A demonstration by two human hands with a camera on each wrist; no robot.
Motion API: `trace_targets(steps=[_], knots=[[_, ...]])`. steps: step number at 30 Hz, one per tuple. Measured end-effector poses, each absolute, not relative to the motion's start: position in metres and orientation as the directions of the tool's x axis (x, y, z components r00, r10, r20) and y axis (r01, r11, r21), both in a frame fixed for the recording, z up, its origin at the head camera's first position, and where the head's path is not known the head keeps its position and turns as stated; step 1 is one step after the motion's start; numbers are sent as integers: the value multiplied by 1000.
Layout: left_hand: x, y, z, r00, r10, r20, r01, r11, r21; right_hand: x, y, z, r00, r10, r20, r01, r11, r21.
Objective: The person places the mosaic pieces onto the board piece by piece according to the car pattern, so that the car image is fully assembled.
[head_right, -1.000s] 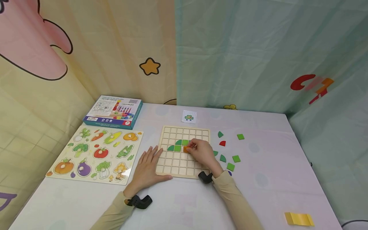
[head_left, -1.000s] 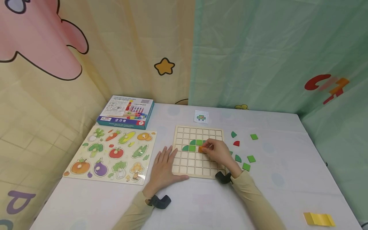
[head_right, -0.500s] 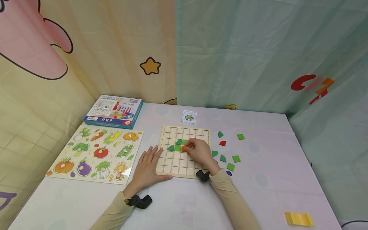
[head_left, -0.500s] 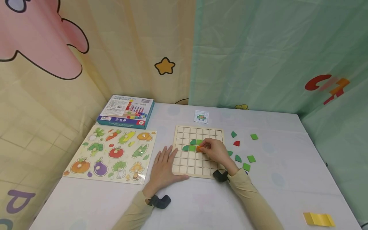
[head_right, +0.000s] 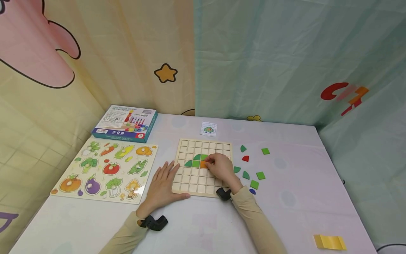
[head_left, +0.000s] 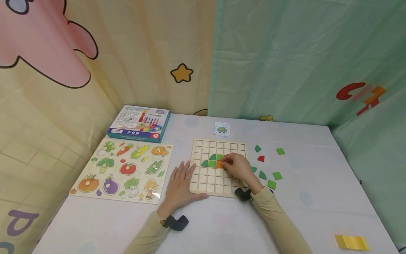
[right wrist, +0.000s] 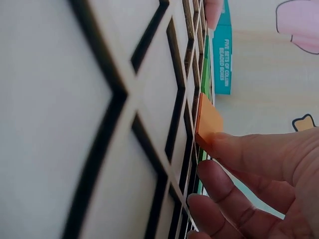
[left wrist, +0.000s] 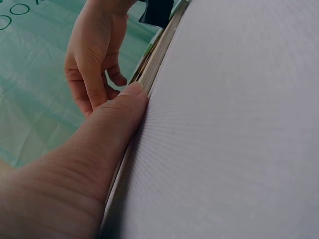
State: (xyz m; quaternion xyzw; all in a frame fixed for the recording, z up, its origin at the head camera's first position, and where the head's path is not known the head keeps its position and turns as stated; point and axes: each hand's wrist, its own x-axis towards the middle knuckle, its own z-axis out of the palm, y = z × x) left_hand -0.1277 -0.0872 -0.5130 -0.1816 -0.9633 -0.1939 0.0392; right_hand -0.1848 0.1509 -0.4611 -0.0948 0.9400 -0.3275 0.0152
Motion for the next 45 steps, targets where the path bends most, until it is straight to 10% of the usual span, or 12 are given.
trace_targets(steps=[45], knots=[[-128, -87, -514, -928, 338, 158, 373, 854, 363, -189, 153, -460, -982, -189, 13, -161, 799, -580]])
